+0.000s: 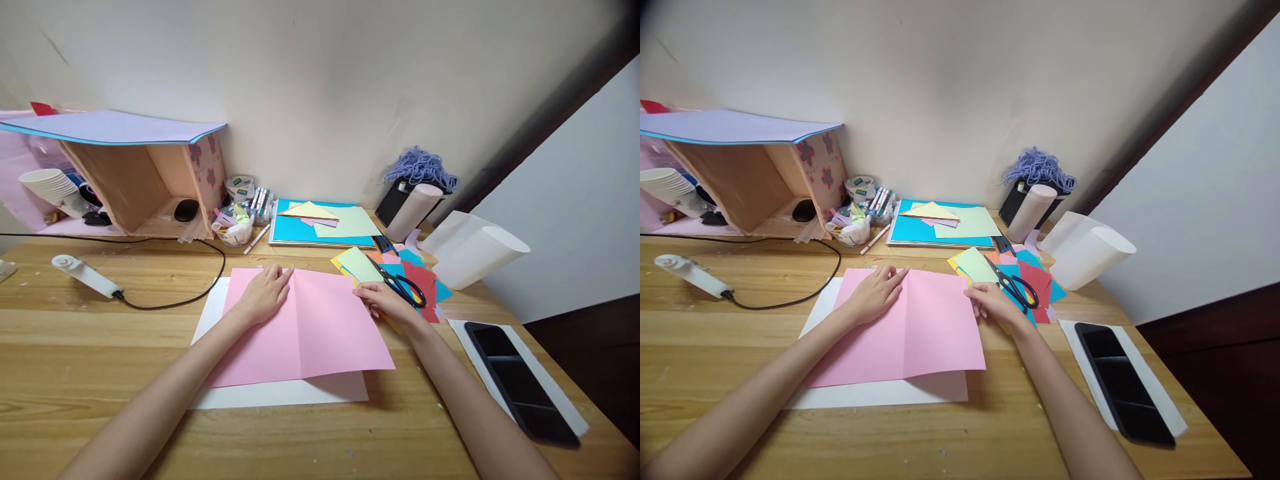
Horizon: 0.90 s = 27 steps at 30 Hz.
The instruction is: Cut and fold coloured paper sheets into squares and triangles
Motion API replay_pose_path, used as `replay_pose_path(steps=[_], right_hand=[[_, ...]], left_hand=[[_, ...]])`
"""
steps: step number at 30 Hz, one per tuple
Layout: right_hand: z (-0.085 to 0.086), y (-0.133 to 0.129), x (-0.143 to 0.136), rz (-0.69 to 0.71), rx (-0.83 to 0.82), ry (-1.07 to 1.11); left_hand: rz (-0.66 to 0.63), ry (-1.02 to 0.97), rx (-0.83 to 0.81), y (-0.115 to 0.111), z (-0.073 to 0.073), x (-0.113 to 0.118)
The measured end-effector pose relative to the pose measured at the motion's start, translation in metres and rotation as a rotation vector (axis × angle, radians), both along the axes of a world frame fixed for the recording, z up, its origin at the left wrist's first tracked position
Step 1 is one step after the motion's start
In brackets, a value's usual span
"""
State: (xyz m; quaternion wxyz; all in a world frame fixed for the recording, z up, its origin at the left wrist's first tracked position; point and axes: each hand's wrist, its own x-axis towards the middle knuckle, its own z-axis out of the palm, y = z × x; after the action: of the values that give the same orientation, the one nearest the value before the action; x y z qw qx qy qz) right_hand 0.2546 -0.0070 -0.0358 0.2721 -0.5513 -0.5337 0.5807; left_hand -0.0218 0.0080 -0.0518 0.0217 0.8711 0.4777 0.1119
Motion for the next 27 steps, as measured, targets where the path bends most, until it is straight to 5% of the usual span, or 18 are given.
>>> replay_pose_path(steps=[18,27], right_hand=[[-0.001,-0.004,0.01,0.165,-0.151,0.013],[-0.016,0.011,-0.005,-0.2,0.163,-0.065]], left_hand=[[0.02,-0.022,0.022,-0.001,-0.002,0.0],[0.062,-0.07,0.043,-0.007,0.006,0.007]])
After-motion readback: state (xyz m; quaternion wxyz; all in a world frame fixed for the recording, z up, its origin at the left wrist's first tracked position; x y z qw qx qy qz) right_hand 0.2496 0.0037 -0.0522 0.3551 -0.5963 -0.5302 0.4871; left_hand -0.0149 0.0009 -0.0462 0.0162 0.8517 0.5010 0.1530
